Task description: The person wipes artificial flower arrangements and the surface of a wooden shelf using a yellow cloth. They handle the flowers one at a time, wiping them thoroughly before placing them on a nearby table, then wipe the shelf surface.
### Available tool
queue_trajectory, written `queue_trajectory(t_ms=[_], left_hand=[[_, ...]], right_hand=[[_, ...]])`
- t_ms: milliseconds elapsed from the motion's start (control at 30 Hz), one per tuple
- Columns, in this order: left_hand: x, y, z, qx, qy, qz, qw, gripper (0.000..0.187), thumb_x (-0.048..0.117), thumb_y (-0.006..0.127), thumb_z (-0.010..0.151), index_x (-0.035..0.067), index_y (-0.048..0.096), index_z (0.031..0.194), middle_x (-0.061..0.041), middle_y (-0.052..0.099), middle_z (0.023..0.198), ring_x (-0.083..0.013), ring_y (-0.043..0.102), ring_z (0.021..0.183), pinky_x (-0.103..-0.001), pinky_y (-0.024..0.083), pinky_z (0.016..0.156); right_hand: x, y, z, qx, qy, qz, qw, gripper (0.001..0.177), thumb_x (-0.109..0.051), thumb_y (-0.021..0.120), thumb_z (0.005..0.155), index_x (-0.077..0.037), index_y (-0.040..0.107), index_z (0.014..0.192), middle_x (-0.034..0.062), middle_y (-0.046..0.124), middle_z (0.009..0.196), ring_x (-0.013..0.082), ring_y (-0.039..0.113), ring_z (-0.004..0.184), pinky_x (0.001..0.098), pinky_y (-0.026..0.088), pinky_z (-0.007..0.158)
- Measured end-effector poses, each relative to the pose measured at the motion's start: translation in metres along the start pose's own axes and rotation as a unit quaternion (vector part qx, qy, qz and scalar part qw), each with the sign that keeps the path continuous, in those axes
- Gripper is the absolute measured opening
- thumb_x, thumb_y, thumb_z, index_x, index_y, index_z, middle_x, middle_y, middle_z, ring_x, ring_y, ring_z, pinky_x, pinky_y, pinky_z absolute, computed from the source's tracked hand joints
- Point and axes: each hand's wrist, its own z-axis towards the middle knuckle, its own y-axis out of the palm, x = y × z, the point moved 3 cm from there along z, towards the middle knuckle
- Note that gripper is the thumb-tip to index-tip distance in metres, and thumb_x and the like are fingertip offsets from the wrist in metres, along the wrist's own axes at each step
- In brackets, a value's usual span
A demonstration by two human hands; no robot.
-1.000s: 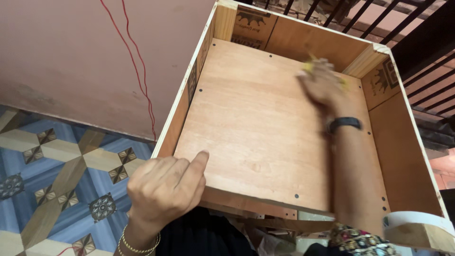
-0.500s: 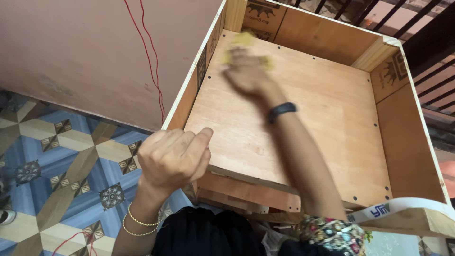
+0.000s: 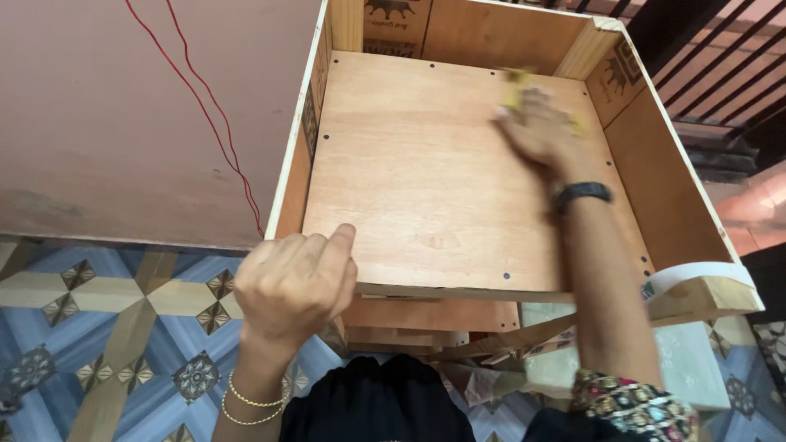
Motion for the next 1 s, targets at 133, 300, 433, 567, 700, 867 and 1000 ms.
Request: queue_trajectory(t_ms=[133, 300, 433, 567, 700, 867, 1000], left_hand=[[-0.003, 0.003, -0.005, 0.005, 0.009, 0.014, 1.0, 0.012, 0.009, 0.067, 0.089, 0.01, 0.078, 0.093, 0.004, 0.056, 0.058, -0.0098, 0.05, 0.048, -0.029, 0.031, 0.045], [-0.005, 0.005, -0.005, 0.034, 0.008, 0.025, 0.999, 0.012, 0.012, 0.066, 0.092, 0.011, 0.078, 0.09, 0.006, 0.052, 0.053, -0.0075, 0.047, 0.044, -0.026, 0.029, 0.041], [-0.006, -0.001, -0.005, 0.046, 0.01, 0.014, 0.999, 0.013, 0.013, 0.064, 0.093, 0.01, 0.076, 0.093, 0.005, 0.052, 0.059, -0.0101, 0.053, 0.053, -0.028, 0.034, 0.048], [-0.006, -0.004, -0.009, 0.036, 0.012, 0.003, 0.999, 0.015, 0.015, 0.063, 0.088, 0.011, 0.074, 0.097, 0.003, 0.053, 0.064, -0.0129, 0.056, 0.059, -0.03, 0.04, 0.053], [-0.008, -0.005, -0.014, 0.037, 0.019, -0.016, 0.999, 0.021, 0.017, 0.061, 0.087, 0.008, 0.072, 0.102, 0.002, 0.056, 0.069, -0.0143, 0.058, 0.063, -0.031, 0.042, 0.058], [-0.009, -0.004, -0.012, 0.016, 0.027, -0.007, 0.999, 0.008, 0.016, 0.061, 0.087, 0.011, 0.067, 0.089, 0.003, 0.055, 0.066, -0.0124, 0.06, 0.063, -0.03, 0.041, 0.055], [-0.01, -0.005, -0.012, 0.036, 0.027, -0.008, 0.999, 0.008, 0.015, 0.062, 0.088, 0.01, 0.067, 0.091, 0.003, 0.056, 0.066, -0.0118, 0.059, 0.062, -0.029, 0.04, 0.055]], right_hand=[[0.08, 0.004, -0.002, 0.06, 0.043, 0.007, 0.997, 0.092, -0.067, 0.027, 0.098, 0.0, 0.016, 0.16, 0.0224, 0.01, 0.169, 0.0353, 0.005, 0.158, 0.0487, 0.008, 0.126], [0.041, 0.014, 0.006, 0.053, 0.092, 0.002, 0.994, 0.084, -0.061, 0.024, 0.095, -0.009, 0.014, 0.159, 0.0108, 0.007, 0.169, 0.0273, 0.003, 0.157, 0.0555, 0.003, 0.122], [-0.083, 0.032, 0.008, 0.043, -0.083, -0.017, 0.995, 0.076, -0.053, 0.028, 0.103, -0.001, 0.023, 0.159, 0.0183, 0.018, 0.168, 0.0347, 0.014, 0.156, 0.0532, 0.011, 0.124], [-0.221, 0.073, -0.032, -0.021, -0.211, -0.026, 0.977, 0.07, -0.044, 0.036, 0.1, -0.009, 0.031, 0.16, 0.0116, 0.023, 0.17, 0.0271, 0.023, 0.156, 0.0564, 0.008, 0.127], [-0.257, 0.075, -0.064, 0.011, -0.303, 0.053, 0.951, 0.071, -0.044, 0.04, 0.102, -0.004, 0.024, 0.159, 0.0169, 0.017, 0.168, 0.035, 0.013, 0.155, 0.0582, 0.007, 0.119], [-0.154, 0.049, -0.069, -0.028, -0.134, 0.031, 0.99, 0.077, -0.051, 0.043, 0.099, -0.002, 0.03, 0.157, 0.02, 0.03, 0.165, 0.0326, 0.027, 0.155, 0.0482, 0.021, 0.127], [-0.006, 0.021, -0.088, 0.08, -0.029, 0.008, 0.996, 0.086, -0.059, 0.038, 0.102, 0.012, 0.034, 0.152, 0.0297, 0.025, 0.164, 0.0408, 0.019, 0.156, 0.0462, 0.015, 0.127]])
